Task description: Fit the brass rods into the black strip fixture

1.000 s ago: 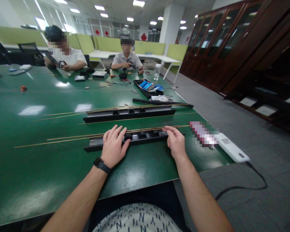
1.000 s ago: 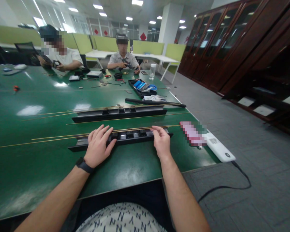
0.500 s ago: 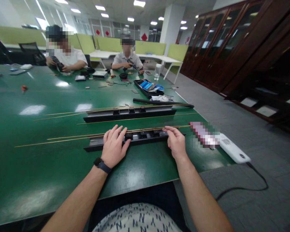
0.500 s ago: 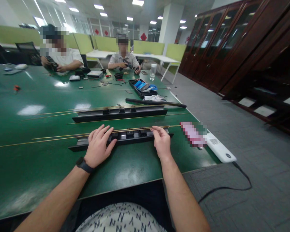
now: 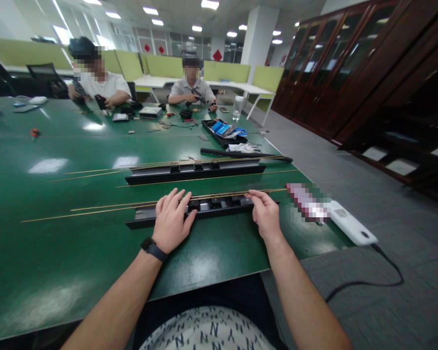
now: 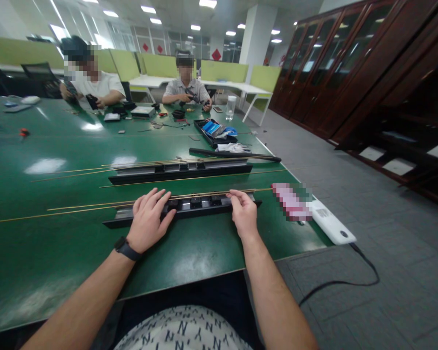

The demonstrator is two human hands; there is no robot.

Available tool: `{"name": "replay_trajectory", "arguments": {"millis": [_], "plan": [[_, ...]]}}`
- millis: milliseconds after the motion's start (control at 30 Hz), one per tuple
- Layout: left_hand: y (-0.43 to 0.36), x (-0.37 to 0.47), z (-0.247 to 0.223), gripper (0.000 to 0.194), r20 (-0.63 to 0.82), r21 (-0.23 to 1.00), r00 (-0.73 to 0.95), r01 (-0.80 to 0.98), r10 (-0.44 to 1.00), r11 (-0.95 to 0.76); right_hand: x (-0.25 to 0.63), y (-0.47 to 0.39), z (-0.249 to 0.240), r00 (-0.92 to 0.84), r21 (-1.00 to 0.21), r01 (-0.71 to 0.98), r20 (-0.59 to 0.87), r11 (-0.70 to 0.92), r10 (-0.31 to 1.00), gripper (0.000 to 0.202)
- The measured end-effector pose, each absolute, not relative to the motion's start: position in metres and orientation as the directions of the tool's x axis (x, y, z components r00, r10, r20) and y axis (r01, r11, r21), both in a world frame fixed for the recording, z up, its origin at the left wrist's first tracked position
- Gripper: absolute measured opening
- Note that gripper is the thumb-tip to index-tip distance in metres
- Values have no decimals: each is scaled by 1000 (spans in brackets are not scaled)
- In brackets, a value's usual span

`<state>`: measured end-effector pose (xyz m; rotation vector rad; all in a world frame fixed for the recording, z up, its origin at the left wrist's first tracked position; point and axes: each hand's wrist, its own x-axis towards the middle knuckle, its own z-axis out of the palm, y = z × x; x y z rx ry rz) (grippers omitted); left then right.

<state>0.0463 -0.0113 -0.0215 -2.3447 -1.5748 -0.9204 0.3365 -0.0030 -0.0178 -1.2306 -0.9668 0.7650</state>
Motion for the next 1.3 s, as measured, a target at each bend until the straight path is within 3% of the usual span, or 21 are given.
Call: {"name": "replay_trajectory", "arguments": {"millis": [1300], "plan": [[-11, 46, -21, 52, 564, 224, 247, 873, 788, -434, 337, -4, -17, 407, -983, 40, 180, 180, 896, 38]]}}
